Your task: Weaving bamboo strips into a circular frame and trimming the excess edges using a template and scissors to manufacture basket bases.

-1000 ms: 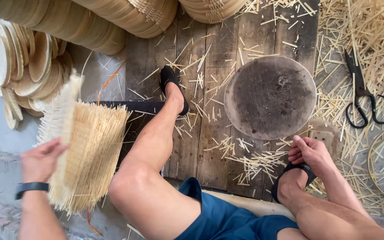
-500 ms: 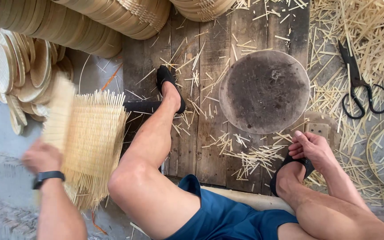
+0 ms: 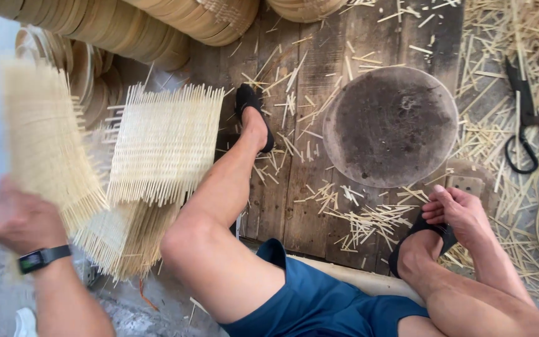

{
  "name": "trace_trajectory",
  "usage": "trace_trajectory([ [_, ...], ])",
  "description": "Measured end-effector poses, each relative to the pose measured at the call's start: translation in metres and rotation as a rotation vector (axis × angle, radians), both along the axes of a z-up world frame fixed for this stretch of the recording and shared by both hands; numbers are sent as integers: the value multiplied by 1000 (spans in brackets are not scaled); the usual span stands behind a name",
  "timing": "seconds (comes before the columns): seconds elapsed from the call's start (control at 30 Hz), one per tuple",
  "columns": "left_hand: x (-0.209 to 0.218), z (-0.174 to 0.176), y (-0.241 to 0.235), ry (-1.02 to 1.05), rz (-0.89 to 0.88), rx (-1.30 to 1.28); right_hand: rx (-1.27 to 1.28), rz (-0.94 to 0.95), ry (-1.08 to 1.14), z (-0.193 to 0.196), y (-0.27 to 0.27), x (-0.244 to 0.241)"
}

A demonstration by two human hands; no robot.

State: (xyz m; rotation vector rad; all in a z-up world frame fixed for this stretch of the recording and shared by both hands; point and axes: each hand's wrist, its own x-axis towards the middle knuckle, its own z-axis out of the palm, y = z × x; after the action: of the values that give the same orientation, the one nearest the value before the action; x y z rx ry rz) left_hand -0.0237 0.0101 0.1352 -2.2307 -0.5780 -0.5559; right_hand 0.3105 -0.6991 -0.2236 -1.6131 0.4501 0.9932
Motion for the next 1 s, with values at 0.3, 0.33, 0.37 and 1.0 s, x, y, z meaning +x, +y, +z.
trace_trajectory([
  [0.3,60,-162,-14,540,664,-1008,-10,62,-50,-21,25,-20],
  [0.33,51,-177,-5,532,673,-1013,-10,74,-53,-22,27,-23],
  [0.37,43,-193,4,543,688,-1048,-22,66,-56,-22,29,-24],
  [1.0,19,-205,-3,556,571,-889,-133,81,-81,-5,58,-31],
])
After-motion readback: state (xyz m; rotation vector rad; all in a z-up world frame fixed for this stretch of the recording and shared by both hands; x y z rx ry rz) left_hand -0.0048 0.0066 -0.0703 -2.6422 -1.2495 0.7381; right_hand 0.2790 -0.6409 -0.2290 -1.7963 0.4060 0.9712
